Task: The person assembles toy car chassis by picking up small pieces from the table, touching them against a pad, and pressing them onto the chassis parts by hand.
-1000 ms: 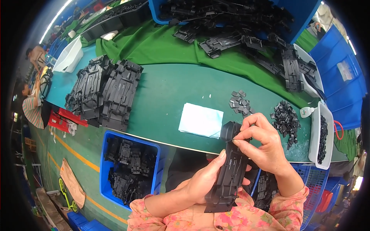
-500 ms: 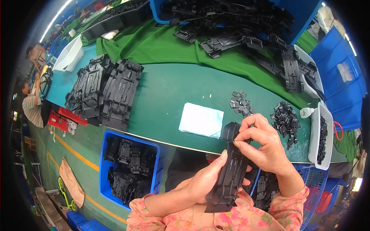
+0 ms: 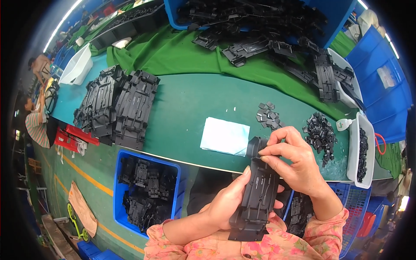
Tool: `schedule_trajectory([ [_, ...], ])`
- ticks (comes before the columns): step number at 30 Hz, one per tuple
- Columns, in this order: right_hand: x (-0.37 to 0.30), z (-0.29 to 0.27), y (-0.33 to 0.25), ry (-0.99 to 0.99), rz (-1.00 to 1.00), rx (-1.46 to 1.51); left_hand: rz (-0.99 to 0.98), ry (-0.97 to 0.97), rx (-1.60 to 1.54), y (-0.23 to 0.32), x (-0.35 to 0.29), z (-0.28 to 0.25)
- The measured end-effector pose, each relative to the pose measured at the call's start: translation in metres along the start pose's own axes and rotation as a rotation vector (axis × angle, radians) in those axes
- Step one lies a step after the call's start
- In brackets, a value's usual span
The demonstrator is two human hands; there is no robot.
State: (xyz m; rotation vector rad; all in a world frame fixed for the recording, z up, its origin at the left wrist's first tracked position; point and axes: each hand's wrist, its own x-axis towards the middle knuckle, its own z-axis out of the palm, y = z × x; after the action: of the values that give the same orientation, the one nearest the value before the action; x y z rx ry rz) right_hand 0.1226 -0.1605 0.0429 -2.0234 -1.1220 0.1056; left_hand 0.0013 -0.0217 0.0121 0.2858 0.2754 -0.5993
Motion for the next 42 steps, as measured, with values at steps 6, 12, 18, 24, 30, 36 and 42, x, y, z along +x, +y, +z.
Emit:
schedule_trajectory([
  [6, 0.000, -0.001, 0.002, 0.043, 0.031, 0.058, 0.013, -0.036, -0.112, 0.001, 0.000, -0.001],
  [12, 0.004, 0.005, -0.002, -0.004, -0.030, -0.005, -0.018, -0.019, -0.147, 0.000, -0.002, 0.002],
  [18, 0.002, 0.007, -0.003, -0.005, -0.053, -0.039, -0.031, -0.032, -0.128, -0.001, -0.003, 0.000],
  [24, 0.003, 0.008, -0.002, -0.012, -0.054, -0.039, -0.023, -0.031, -0.107, -0.002, -0.002, -0.006],
  [30, 0.004, 0.000, -0.010, 0.164, 0.058, 0.183, 0.140, -0.099, -0.123, 0.010, -0.016, 0.002],
  [36, 0.002, 0.002, -0.001, 0.241, 0.113, 0.264, 0.261, 0.033, 0.023, 0.038, -0.046, 0.008],
  [42, 0.008, 0.008, 0.006, 0.250, 0.133, 0.257, 0.386, 0.242, 0.154, 0.064, -0.067, -0.010],
])
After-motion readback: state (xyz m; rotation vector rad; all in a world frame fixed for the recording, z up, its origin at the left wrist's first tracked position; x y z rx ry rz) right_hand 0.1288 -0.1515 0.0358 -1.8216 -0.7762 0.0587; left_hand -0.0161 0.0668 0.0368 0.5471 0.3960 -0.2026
